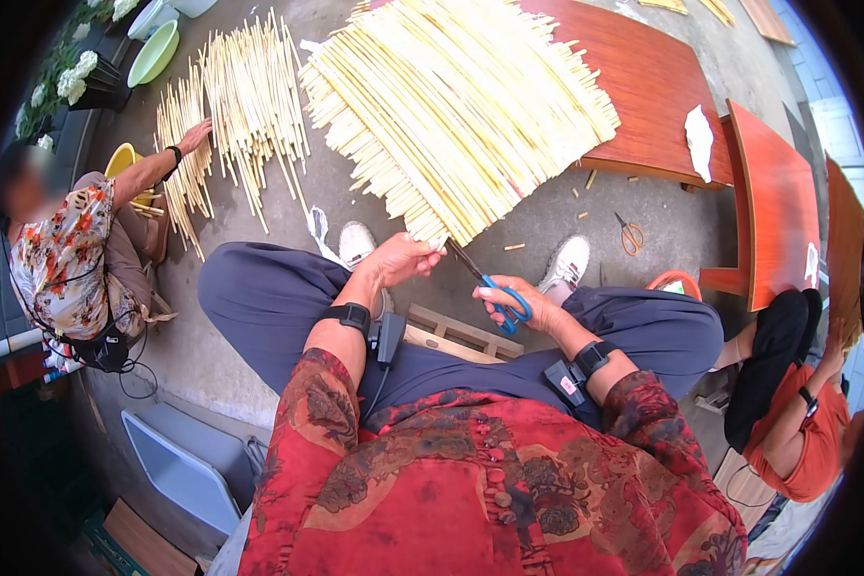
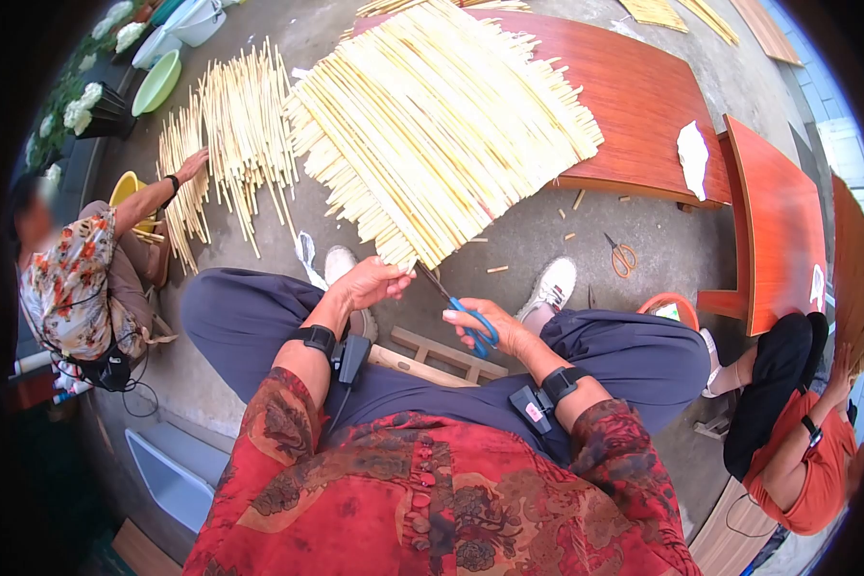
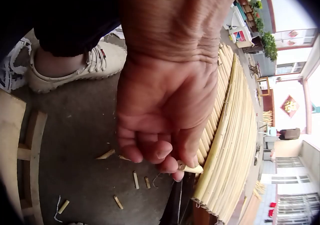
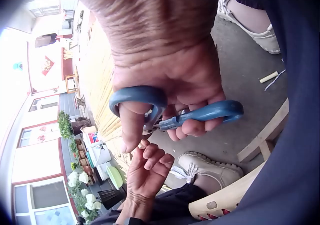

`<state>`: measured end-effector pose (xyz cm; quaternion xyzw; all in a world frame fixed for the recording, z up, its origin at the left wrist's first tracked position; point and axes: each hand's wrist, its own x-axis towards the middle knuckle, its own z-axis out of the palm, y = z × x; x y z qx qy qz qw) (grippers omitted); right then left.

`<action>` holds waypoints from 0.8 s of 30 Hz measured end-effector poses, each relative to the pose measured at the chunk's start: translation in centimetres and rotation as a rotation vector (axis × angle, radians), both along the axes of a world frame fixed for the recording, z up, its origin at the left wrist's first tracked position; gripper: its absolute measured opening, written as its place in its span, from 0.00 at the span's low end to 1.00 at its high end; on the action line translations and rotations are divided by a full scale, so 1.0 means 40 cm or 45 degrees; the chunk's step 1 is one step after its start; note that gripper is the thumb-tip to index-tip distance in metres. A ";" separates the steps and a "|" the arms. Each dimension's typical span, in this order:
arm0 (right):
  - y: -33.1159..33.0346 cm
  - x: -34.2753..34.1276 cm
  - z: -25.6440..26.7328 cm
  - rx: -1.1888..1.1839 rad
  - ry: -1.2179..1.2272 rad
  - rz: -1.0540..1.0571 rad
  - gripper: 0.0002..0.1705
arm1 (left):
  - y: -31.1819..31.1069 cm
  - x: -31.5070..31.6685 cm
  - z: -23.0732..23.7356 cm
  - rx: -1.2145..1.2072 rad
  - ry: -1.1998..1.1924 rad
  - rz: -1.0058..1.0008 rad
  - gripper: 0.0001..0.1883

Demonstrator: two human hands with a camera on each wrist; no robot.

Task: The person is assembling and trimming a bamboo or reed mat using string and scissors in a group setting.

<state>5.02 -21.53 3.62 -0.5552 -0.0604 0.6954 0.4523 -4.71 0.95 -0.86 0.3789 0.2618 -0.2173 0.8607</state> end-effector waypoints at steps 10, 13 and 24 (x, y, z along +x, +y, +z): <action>0.025 -0.002 0.012 -0.082 -0.080 0.007 0.17 | -0.008 -0.005 -0.003 -0.110 -0.012 0.096 0.08; 0.036 0.009 0.018 -0.129 -0.243 0.085 0.16 | -0.005 -0.010 -0.011 -0.127 0.000 0.099 0.08; -0.001 0.004 0.010 -0.186 -1.440 0.682 0.24 | -0.031 -0.017 0.004 0.138 0.137 0.212 0.10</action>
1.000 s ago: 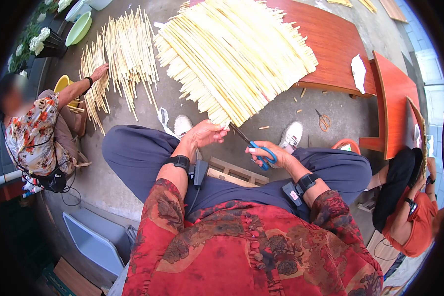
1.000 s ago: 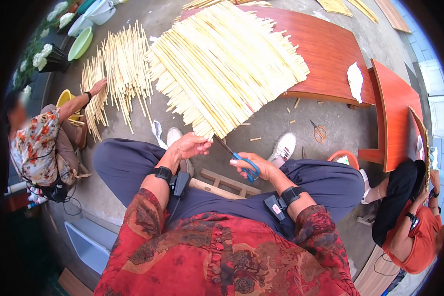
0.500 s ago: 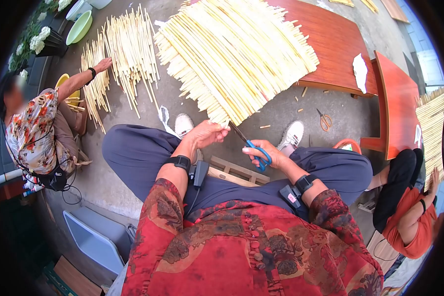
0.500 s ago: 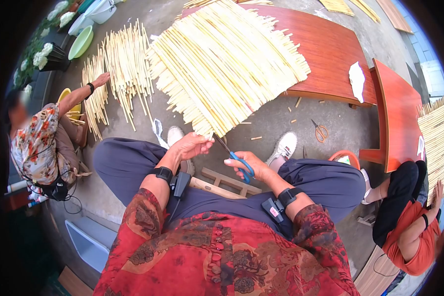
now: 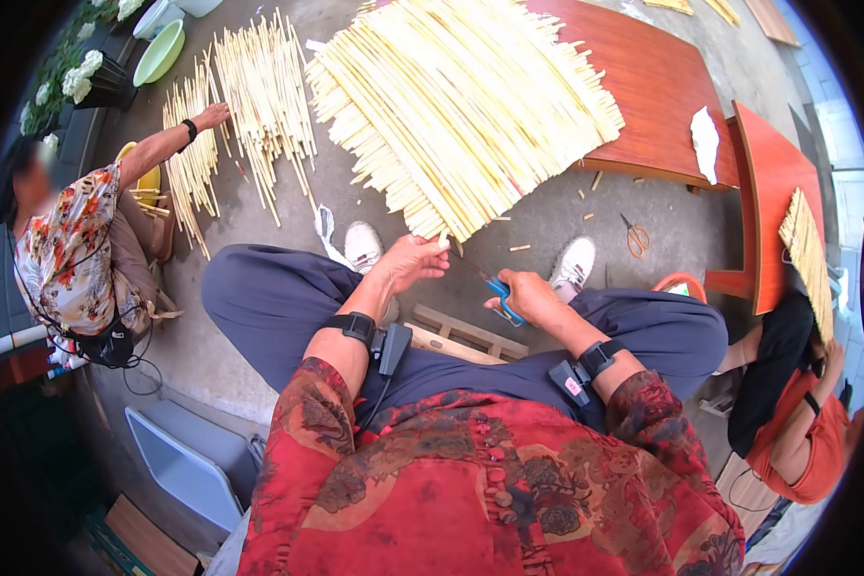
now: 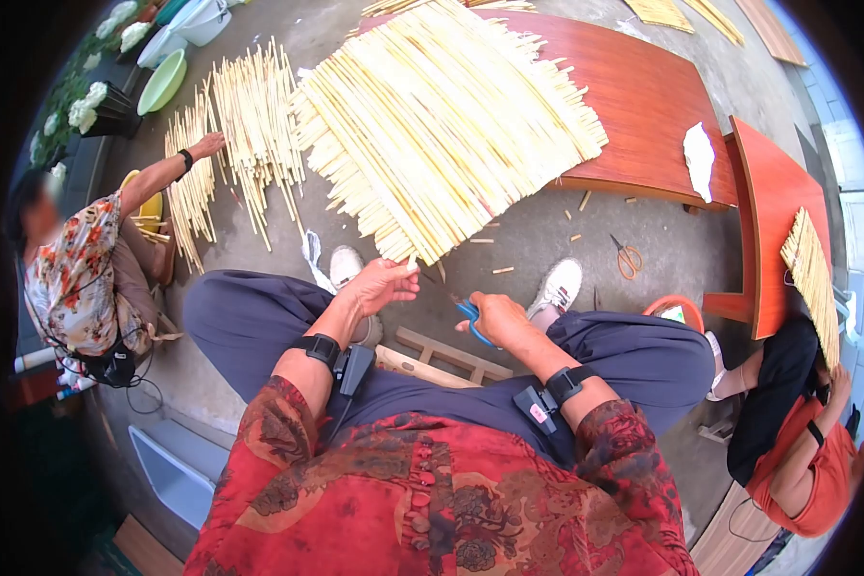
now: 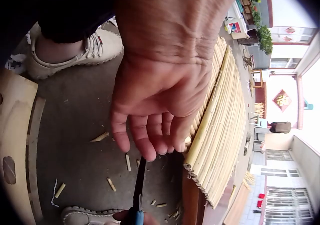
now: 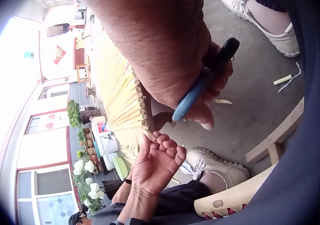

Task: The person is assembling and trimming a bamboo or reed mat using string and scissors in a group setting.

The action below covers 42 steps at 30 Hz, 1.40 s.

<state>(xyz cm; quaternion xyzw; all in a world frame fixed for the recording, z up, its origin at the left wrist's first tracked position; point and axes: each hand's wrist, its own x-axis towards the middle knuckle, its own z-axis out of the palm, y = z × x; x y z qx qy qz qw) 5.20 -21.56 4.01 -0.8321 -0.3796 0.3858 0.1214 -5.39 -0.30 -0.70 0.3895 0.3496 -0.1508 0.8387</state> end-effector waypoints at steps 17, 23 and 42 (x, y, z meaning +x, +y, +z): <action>0.059 -0.020 0.028 0.147 1.270 -0.763 0.22 | 0.024 0.001 0.022 0.191 0.071 0.109 0.10; 0.045 -0.022 0.039 0.036 1.262 -0.724 0.19 | 0.022 0.005 0.015 0.282 0.042 0.101 0.08; 0.058 -0.017 0.050 0.071 1.247 -0.813 0.19 | 0.011 0.017 0.016 0.239 0.019 0.036 0.08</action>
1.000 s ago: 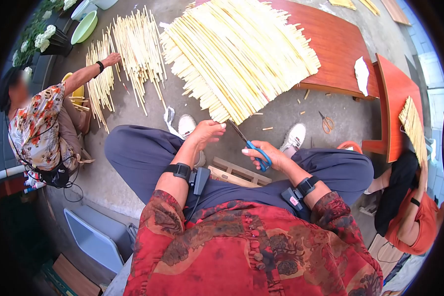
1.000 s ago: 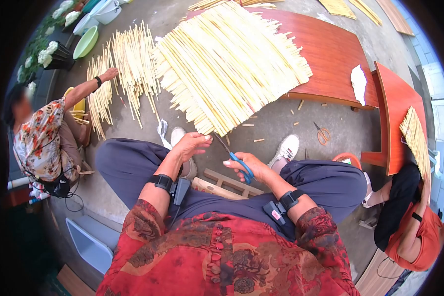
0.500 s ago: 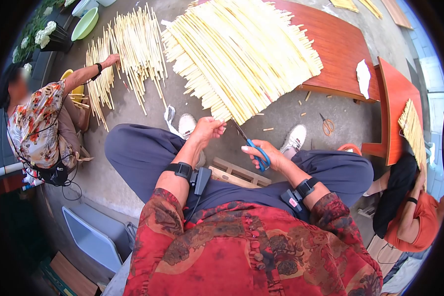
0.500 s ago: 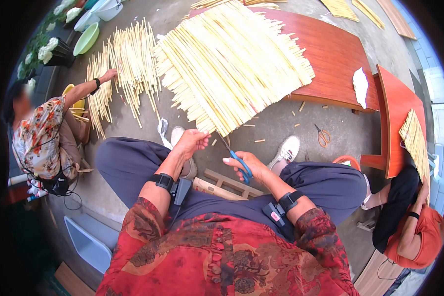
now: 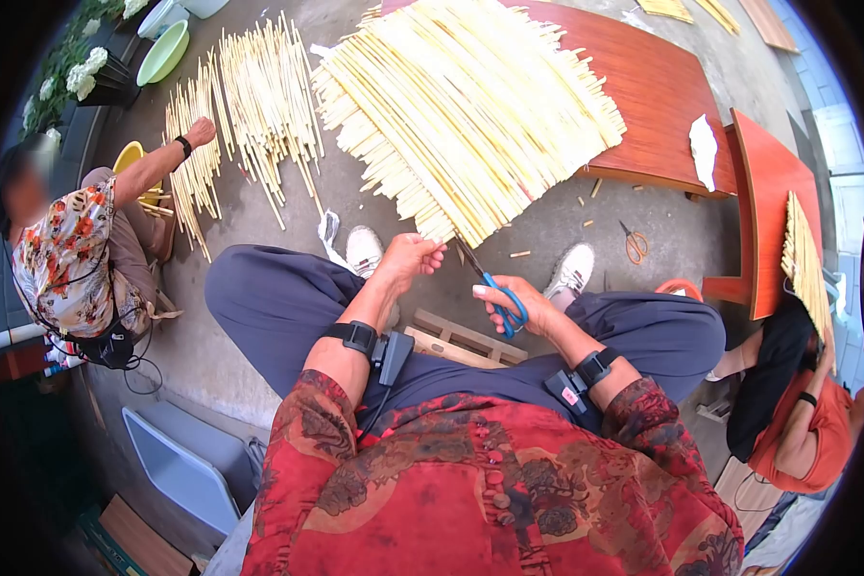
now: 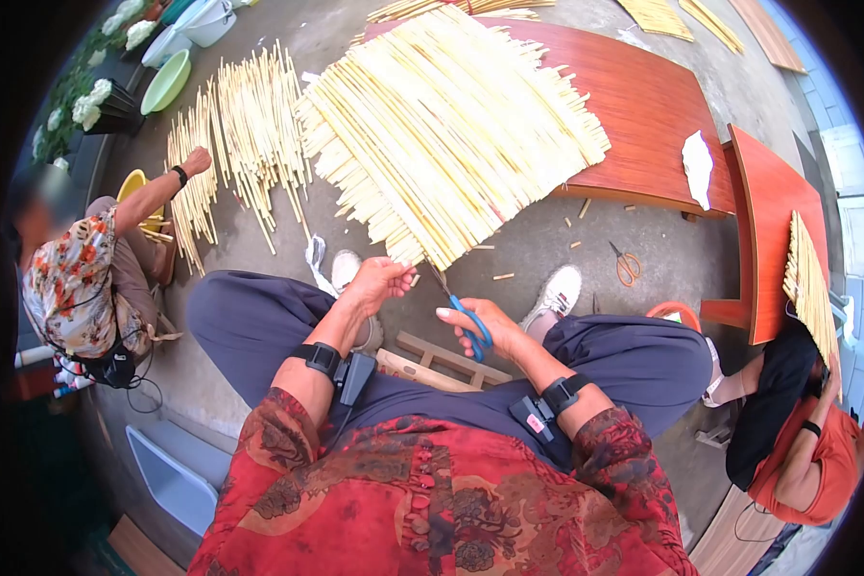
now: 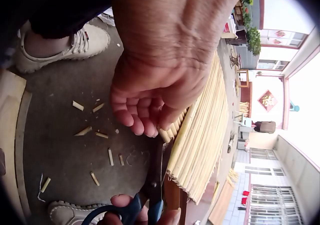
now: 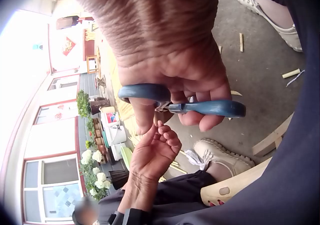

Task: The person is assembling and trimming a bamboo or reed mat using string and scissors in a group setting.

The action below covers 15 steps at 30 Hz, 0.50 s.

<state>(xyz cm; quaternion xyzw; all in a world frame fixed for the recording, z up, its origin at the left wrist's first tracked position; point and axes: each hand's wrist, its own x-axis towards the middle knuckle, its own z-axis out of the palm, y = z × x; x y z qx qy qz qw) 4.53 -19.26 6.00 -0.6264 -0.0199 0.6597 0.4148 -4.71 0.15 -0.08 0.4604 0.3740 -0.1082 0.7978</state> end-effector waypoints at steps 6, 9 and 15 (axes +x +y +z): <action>0.003 0.015 0.004 -0.015 -0.077 0.086 0.19 | -0.001 0.006 0.003 -0.018 -0.010 0.004 0.08; 0.006 0.018 -0.004 -0.017 -0.136 0.111 0.19 | -0.005 0.008 0.004 -0.022 -0.021 0.035 0.08; 0.003 0.014 -0.017 0.004 -0.182 0.105 0.17 | -0.003 0.011 0.004 -0.032 -0.008 0.020 0.08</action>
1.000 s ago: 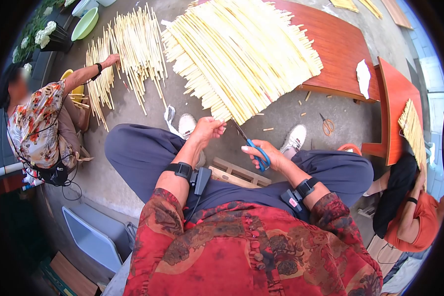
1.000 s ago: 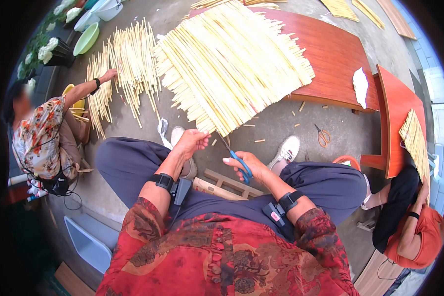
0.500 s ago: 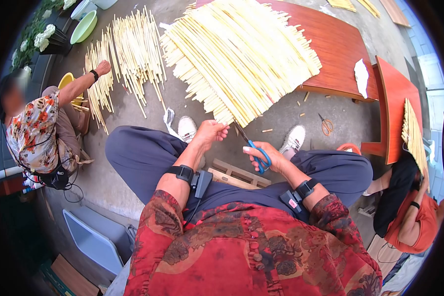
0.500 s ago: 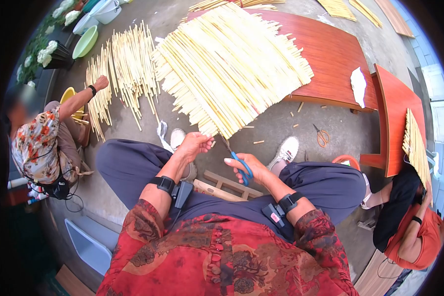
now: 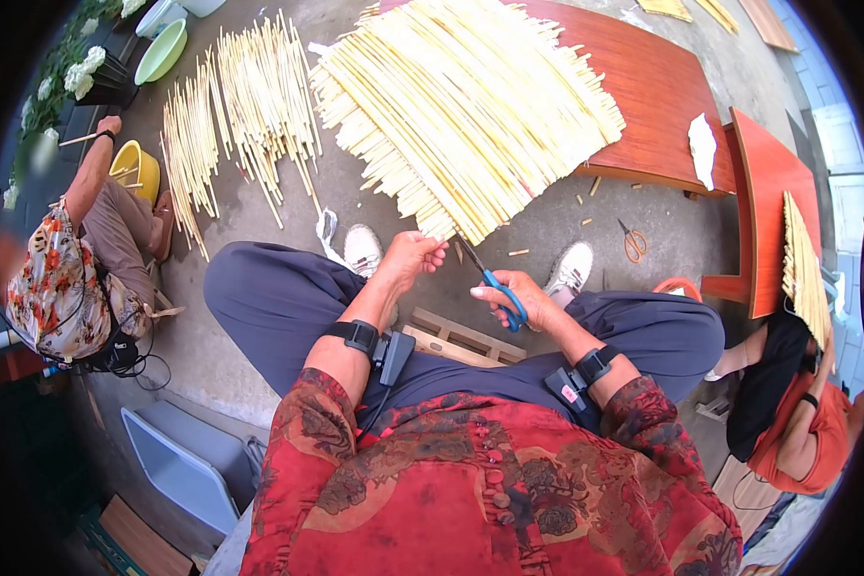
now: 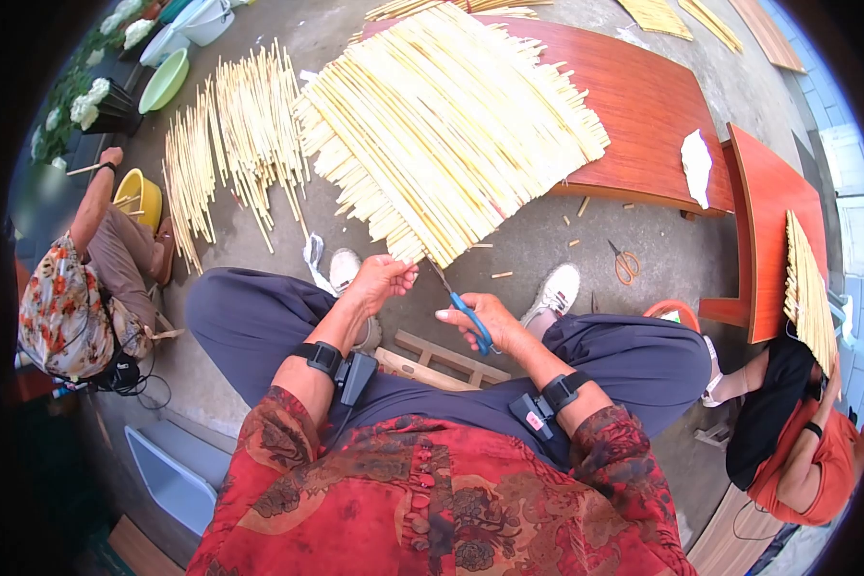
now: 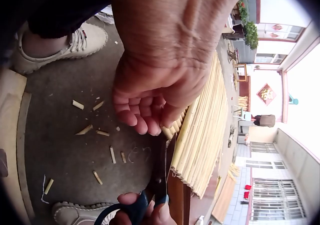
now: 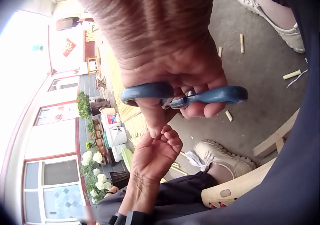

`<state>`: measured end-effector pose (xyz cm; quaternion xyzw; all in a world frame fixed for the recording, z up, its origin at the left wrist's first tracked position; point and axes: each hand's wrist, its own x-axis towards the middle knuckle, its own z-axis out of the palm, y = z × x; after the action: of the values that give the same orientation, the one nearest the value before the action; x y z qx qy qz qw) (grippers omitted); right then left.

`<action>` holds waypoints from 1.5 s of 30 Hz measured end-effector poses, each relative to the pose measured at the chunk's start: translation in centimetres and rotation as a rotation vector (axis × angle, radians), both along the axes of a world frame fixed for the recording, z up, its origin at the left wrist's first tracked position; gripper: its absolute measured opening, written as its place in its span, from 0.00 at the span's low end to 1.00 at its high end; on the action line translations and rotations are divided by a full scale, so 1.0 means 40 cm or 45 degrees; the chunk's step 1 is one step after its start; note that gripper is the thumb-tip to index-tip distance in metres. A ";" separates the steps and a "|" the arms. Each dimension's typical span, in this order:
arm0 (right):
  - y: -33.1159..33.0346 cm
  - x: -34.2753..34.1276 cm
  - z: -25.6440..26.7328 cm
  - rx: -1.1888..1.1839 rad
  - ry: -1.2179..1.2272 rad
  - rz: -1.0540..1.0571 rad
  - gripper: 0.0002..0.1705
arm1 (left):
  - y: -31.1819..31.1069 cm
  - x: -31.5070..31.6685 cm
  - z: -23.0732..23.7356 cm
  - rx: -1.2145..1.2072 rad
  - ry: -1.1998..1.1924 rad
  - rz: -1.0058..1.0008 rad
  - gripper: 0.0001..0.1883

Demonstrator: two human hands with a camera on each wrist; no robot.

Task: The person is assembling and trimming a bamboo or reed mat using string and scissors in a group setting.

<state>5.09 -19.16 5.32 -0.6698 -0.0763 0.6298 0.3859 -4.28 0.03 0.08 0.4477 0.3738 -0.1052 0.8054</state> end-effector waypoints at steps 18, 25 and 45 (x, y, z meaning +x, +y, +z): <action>-0.013 0.009 -0.012 0.012 -0.895 0.393 0.13 | -0.019 -0.001 -0.027 0.089 0.005 0.116 0.09; -0.018 0.024 -0.046 0.060 -0.786 0.368 0.14 | -0.024 0.008 -0.036 0.004 -0.016 0.132 0.08; -0.011 0.025 -0.058 0.047 -0.185 0.135 0.15 | -0.031 0.007 -0.030 0.006 -0.014 0.111 0.08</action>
<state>6.08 -19.59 3.01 -0.7016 -0.1510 0.5974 0.3578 -4.01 -1.20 -1.12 0.4334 0.3889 -0.0666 0.8102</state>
